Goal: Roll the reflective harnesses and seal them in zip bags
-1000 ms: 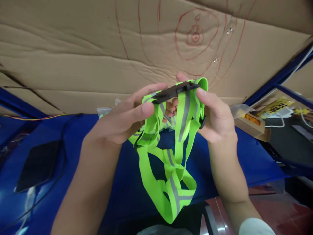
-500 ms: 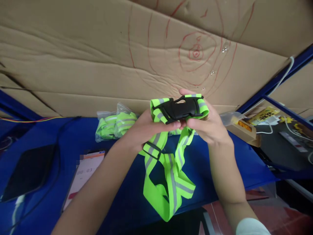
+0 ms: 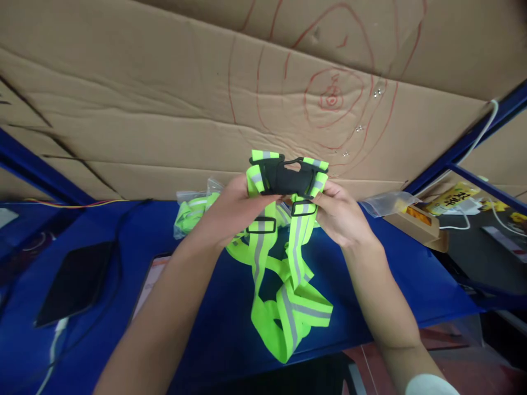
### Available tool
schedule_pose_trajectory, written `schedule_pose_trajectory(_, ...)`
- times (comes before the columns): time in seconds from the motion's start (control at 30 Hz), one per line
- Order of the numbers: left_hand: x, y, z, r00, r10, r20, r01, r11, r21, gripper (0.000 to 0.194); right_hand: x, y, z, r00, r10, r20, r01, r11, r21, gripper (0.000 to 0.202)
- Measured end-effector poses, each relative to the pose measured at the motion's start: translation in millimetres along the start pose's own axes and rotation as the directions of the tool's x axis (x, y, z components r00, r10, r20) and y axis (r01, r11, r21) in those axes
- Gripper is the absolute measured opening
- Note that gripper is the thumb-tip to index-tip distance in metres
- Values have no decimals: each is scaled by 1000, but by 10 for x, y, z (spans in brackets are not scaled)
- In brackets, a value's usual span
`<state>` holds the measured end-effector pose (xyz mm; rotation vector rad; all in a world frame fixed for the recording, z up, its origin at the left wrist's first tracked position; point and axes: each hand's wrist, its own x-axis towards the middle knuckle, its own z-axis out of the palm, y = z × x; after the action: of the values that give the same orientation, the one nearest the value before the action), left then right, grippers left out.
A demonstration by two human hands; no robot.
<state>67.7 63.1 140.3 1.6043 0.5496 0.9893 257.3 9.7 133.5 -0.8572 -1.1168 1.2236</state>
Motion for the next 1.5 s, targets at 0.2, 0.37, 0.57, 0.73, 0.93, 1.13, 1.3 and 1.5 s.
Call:
schedule_pose_trajectory(0.2, 16, -122, 69, 998, -34, 46, 38, 996, -85, 45, 55, 142, 2, 999, -47, 18, 49, 987, -155, 35)
schedule_pose_trajectory(0.37, 62, -202, 105, 1000, -13, -6, 12, 993, -121, 51, 67, 131, -45, 948, -304, 96, 304, 772, -558, 70)
schedule_pose_trajectory(0.57, 56, -252, 61, 996, -78, 40, 79, 997, -17, 55, -46, -212, -177, 861, -289, 419, 500, 333, -799, 79)
schedule_pose_trajectory(0.73, 45, -234, 37, 993, -63, 97, 60, 998, 37, 52, -68, -254, -202, 925, -198, 323, 374, 616, -693, 82)
schedule_pose_trajectory(0.93, 79, -331, 128, 981, -101, 165, 138, 964, -228, 52, -101, -201, -115, 900, -408, 156, 392, 597, -700, 24)
schedule_pose_trajectory(1.13, 60, -444, 230, 899, -308, 311, 414, 827, -381, 54, -89, -227, -262, 706, -652, 276, 548, 256, -796, 21)
schedule_pose_trajectory(1.3, 68, -417, 229, 914, -252, 318, 388, 773, -502, 42, -89, -278, -318, 721, -490, 490, 542, -42, -839, 35)
schedule_pose_trajectory(1.5, 78, -312, 15, 957, -265, 119, 289, 835, -468, 41, -176, -335, -181, 789, -188, 586, 612, 149, -777, 50)
